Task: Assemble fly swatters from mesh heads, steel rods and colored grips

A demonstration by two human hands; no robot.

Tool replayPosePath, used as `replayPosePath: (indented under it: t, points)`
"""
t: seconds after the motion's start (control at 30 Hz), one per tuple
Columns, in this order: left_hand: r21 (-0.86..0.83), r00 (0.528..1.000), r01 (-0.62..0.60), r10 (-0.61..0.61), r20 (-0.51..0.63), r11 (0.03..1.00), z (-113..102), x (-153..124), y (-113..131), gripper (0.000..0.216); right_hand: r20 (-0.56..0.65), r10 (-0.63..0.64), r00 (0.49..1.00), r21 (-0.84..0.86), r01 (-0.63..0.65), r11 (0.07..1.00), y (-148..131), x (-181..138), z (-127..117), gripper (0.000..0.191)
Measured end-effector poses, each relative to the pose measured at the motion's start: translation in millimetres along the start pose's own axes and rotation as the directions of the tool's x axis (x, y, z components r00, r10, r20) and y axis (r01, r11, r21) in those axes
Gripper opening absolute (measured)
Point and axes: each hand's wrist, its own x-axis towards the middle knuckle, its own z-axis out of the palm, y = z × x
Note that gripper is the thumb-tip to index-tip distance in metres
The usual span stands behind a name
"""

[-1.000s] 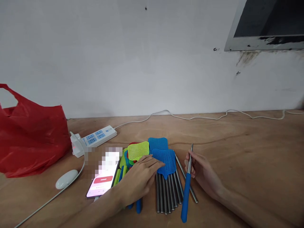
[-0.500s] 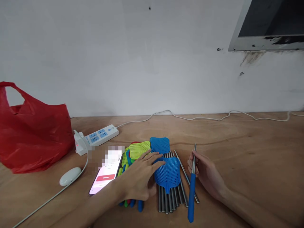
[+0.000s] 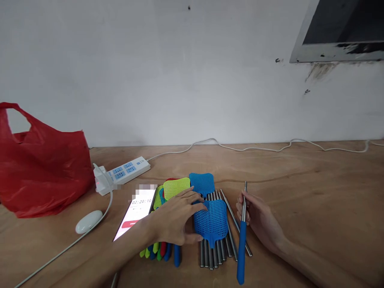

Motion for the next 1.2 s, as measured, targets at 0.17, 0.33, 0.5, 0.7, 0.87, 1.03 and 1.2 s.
replayPosePath:
  t: [0.17, 0.33, 0.5, 0.7, 0.87, 1.03, 1.2]
  points:
    - [0.016, 1.000, 0.014, -0.014, 0.006, 1.000, 0.4, -1.9, -0.1, 0.076, 0.010, -0.034, 0.999, -0.057, 0.034, 0.998, -0.8, -2.6, 3.6, 0.044]
    - [0.033, 0.999, 0.020, -0.021, 0.027, 0.999, 1.2, -4.4, 0.4, 0.076, 0.009, -0.052, 0.999, -0.087, 0.052, 0.995, -0.1, -2.9, 4.0, 0.047]
    - [0.008, 1.000, 0.013, -0.013, -0.010, 1.000, 2.7, -2.3, -1.8, 0.074, 0.021, -0.063, 0.998, -0.094, 0.065, 0.993, 1.1, -2.2, 2.2, 0.047]
    - [-0.033, 1.000, 0.010, -0.010, -0.002, 0.999, 5.2, 1.1, -4.7, 0.077, 0.022, -0.068, 0.997, -0.091, 0.070, 0.993, 2.6, -0.9, 1.1, 0.049]
    - [-0.020, 1.000, 0.009, -0.009, 0.011, 1.000, 5.6, 0.3, -2.9, 0.076, 0.003, -0.062, 0.998, -0.084, 0.062, 0.995, 2.2, -1.0, 2.0, 0.048]
    - [0.003, 0.998, 0.026, -0.026, -0.055, 1.000, 7.3, -1.6, -0.6, 0.085, -0.010, -0.060, 0.998, -0.082, 0.059, 0.995, 2.1, 0.0, 2.5, 0.049]
    - [-0.101, 0.991, 0.095, -0.104, -0.088, 0.990, 8.9, -4.6, 0.6, 0.092, -0.008, -0.048, 0.999, -0.079, 0.048, 0.996, 3.1, 0.4, 2.9, 0.051]
